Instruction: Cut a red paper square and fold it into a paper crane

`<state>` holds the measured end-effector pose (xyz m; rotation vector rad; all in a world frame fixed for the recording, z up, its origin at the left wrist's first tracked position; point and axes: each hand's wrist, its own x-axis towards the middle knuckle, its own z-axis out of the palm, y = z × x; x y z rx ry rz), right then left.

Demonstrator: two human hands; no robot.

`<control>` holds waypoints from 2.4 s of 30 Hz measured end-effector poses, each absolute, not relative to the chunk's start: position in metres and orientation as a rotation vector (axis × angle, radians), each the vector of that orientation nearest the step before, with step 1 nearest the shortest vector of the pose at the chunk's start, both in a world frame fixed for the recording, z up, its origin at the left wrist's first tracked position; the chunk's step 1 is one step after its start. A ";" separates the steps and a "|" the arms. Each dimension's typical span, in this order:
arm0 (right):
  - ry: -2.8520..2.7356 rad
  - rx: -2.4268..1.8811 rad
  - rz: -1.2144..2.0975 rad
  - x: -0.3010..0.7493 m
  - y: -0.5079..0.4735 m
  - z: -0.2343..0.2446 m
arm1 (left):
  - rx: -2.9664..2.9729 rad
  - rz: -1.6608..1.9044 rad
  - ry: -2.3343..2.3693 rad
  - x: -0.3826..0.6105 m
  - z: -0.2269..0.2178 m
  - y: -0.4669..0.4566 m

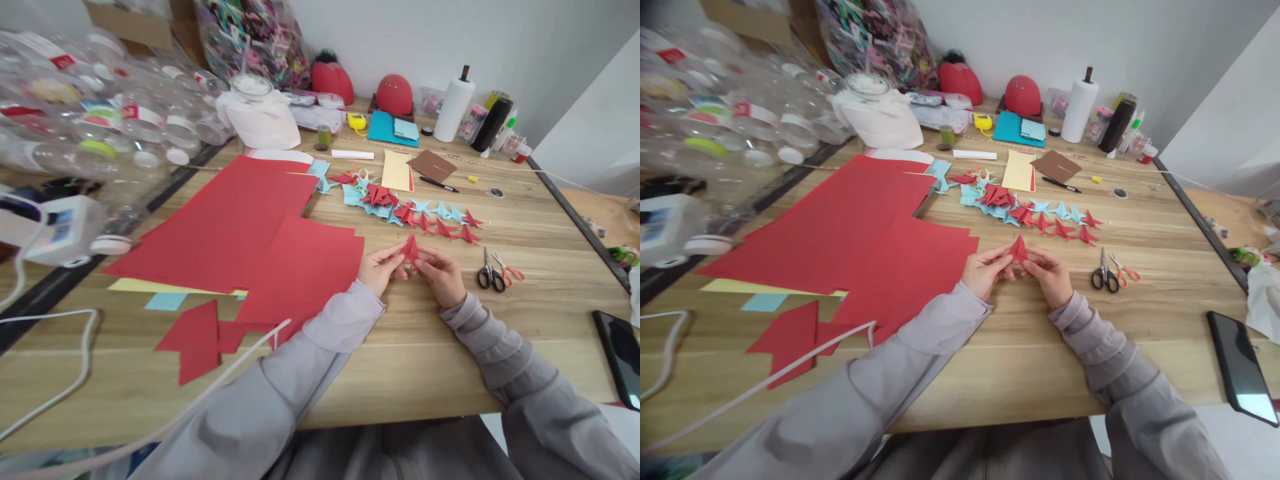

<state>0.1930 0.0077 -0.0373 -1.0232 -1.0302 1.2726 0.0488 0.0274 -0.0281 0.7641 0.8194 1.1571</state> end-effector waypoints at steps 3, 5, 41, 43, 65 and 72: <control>-1.015 -1.042 1.276 0.192 0.007 -0.035 | 0.690 1.146 0.809 0.048 -0.022 0.027; -0.991 -1.047 1.279 0.191 0.007 -0.033 | 0.661 1.132 0.797 0.047 -0.019 0.026; -1.094 -1.117 1.259 0.191 0.006 -0.027 | 0.912 1.136 0.938 0.047 -0.030 0.027; -1.078 -1.116 1.268 0.191 0.006 -0.027 | 0.903 1.141 0.945 0.048 -0.030 0.027; -0.827 -1.083 1.319 0.191 0.009 -0.029 | 1.121 1.153 0.837 0.048 -0.027 0.022; -0.993 -1.051 1.318 0.193 0.008 -0.034 | 1.010 1.217 0.948 0.052 -0.030 0.024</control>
